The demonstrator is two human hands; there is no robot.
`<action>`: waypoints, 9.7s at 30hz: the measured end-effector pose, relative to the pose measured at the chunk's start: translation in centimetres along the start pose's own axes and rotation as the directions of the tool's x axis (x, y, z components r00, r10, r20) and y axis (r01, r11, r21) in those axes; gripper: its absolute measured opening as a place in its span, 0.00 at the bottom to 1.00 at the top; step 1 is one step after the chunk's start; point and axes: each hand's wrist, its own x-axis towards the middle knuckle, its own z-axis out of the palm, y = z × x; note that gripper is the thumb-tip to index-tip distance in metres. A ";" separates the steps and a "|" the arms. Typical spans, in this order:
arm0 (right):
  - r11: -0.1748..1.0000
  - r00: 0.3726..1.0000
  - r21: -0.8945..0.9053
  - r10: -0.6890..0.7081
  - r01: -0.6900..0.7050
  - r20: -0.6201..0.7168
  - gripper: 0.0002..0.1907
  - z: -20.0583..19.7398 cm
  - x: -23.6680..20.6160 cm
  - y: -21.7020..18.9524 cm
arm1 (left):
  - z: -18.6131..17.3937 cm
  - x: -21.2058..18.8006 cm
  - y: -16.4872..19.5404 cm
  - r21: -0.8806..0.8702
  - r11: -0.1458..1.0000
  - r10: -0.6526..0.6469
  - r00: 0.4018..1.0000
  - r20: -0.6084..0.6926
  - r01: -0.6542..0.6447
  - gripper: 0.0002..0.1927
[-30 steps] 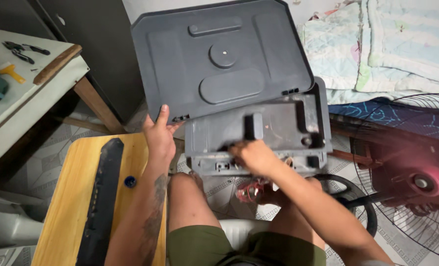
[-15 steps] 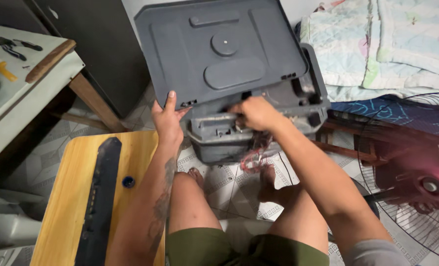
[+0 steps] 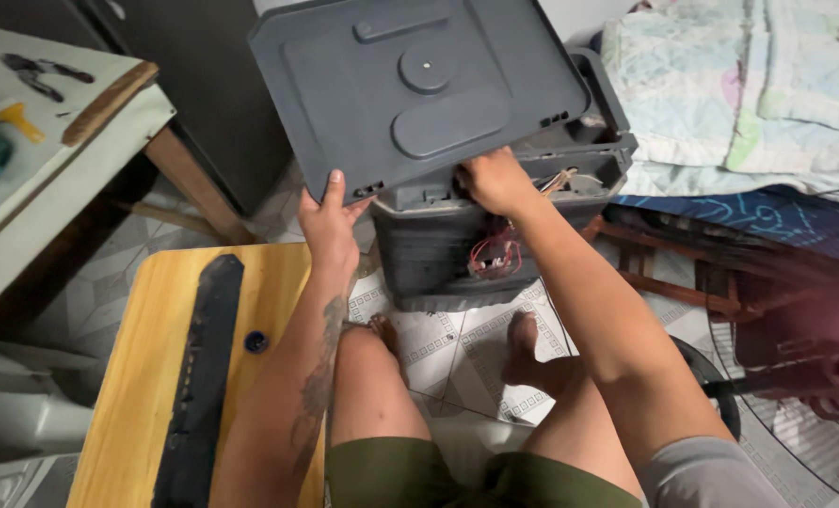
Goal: The person services an evaporative air cooler. They lift off the top plastic cover, set it on a small table, manipulate the internal wiring and components, use a screwdriver on the unit, and reposition the appliance while working on it.
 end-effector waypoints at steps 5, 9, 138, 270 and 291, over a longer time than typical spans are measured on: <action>0.997 0.998 0.077 0.011 -0.006 -0.059 0.18 0.8 1.3 0.6 | -1.4 0.4 0.9 -0.035 0.999 0.015 1.000 0.023 -0.014 0.20; 0.997 0.998 0.068 -0.030 0.033 -0.052 0.20 1.1 1.8 0.8 | -2.3 0.4 1.6 -0.022 1.000 -0.021 1.000 -0.005 0.021 0.20; 0.691 0.785 0.465 0.247 -0.553 0.568 0.43 32.4 4.6 -50.1 | -46.4 -6.3 16.6 0.932 -0.256 0.054 0.967 -0.250 0.255 0.12; 0.885 0.967 0.407 0.152 -0.226 0.206 0.39 -16.1 -26.1 -8.3 | 3.7 -21.5 4.3 0.598 -0.078 0.280 0.558 0.781 -0.798 0.33; 0.945 0.964 0.191 0.260 -0.265 0.050 0.22 -20.8 -18.9 -18.8 | -6.0 -18.3 11.5 0.688 0.385 0.222 0.785 0.578 -0.615 0.09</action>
